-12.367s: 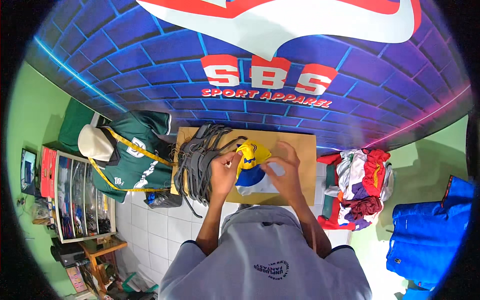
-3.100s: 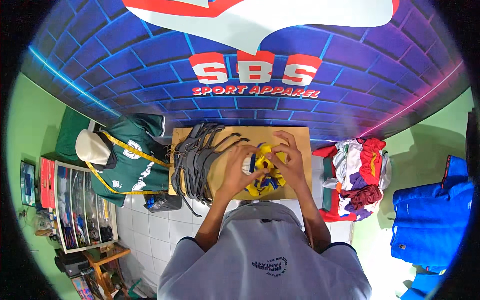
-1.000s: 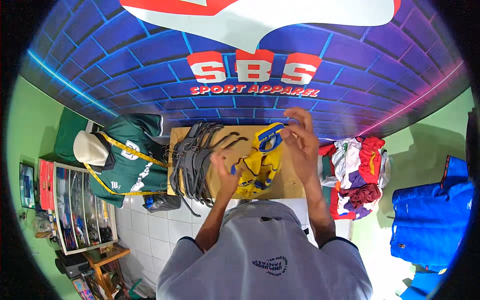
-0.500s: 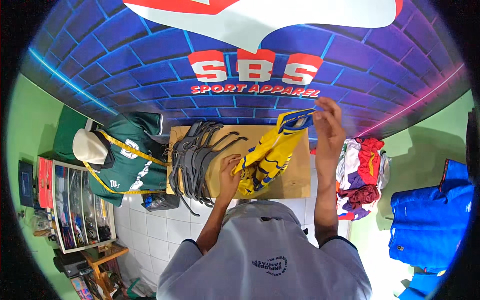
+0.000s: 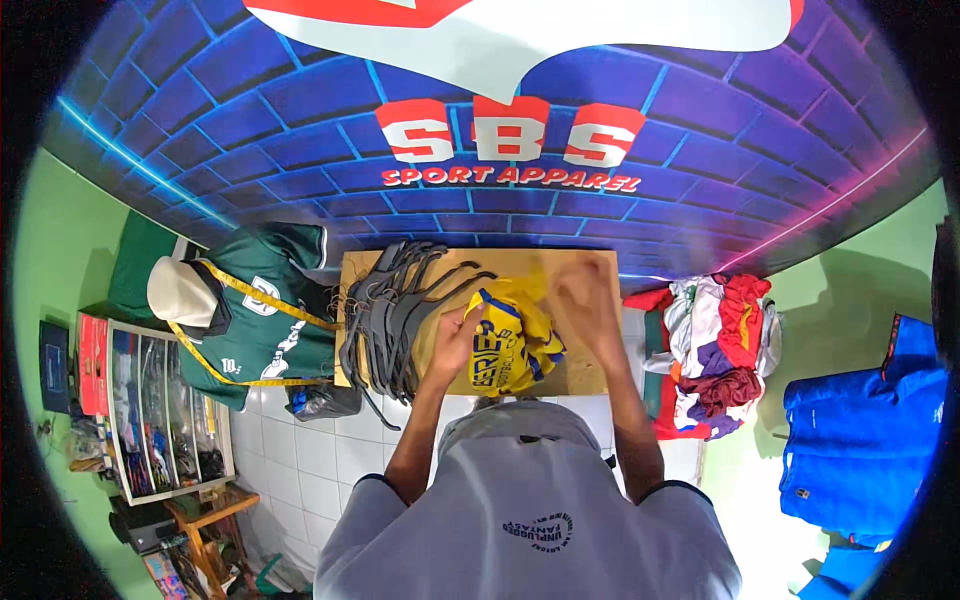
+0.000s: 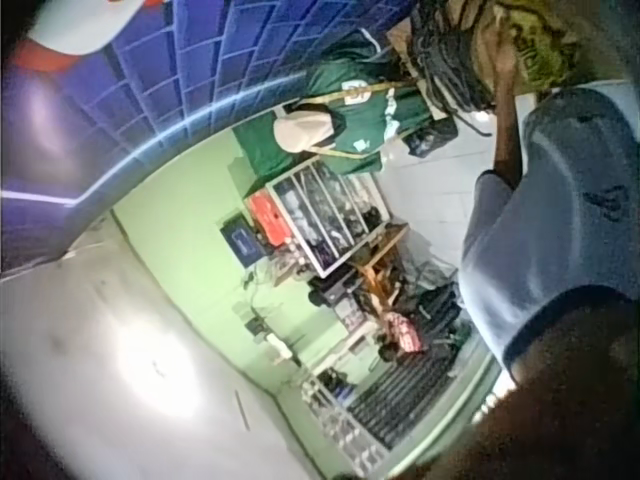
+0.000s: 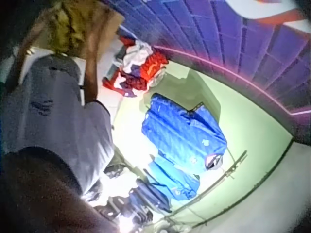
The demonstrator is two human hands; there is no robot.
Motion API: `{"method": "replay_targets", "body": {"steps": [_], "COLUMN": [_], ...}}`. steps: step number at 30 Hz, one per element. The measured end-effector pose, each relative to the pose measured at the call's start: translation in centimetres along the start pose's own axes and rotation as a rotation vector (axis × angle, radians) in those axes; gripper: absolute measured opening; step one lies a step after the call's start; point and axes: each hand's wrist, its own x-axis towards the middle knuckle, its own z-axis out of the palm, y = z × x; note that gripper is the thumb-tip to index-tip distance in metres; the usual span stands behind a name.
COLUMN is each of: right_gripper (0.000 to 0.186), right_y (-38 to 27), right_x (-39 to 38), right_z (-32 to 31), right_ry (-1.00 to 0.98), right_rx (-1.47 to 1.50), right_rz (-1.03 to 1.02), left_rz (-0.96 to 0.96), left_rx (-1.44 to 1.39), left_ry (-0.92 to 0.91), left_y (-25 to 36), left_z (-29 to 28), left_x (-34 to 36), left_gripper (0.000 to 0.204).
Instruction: Folding a yellow and blue sports jersey on a workbench.
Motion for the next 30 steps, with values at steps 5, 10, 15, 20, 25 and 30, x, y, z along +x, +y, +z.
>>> {"method": "replay_targets", "body": {"steps": [5,10,15,20,25,30], "right_gripper": [0.025,0.02,0.019,0.018,0.017,0.016], "right_y": [0.9,1.1,1.1,-0.8,-1.8,-2.8], "right_x": [-4.6,-5.4,-3.9,-3.5,-3.2,-2.3], "right_z": [2.8,3.3,2.4,3.9,7.9,8.4], "right_ry": [-0.143,-0.06,-0.18,-0.184,-0.04,-0.052], "right_rx": [-0.194,-0.254,-0.126,-0.18,-0.3,-0.278], "right_rz": [-0.034,0.046,-0.05,-0.165,-0.214,-0.22], "left_rz": [-0.034,-0.042,-0.021,-0.049,-0.09,-0.037], "left_rx": [-0.159,-0.213,-0.274,-0.321,-0.365,-0.413], "left_ry": [0.066,0.097,0.199,0.174,0.06,0.157], "left_y": [0.9,3.5,6.4,8.1,9.2,10.1], "left_z": [0.2,-0.3,-1.6,-1.2,-0.4,-0.9], "left_x": [0.7,0.5,0.0,-0.7,-1.7,-2.3], "left_gripper": [0.03,0.031,0.029,0.027,0.026,0.027]}}
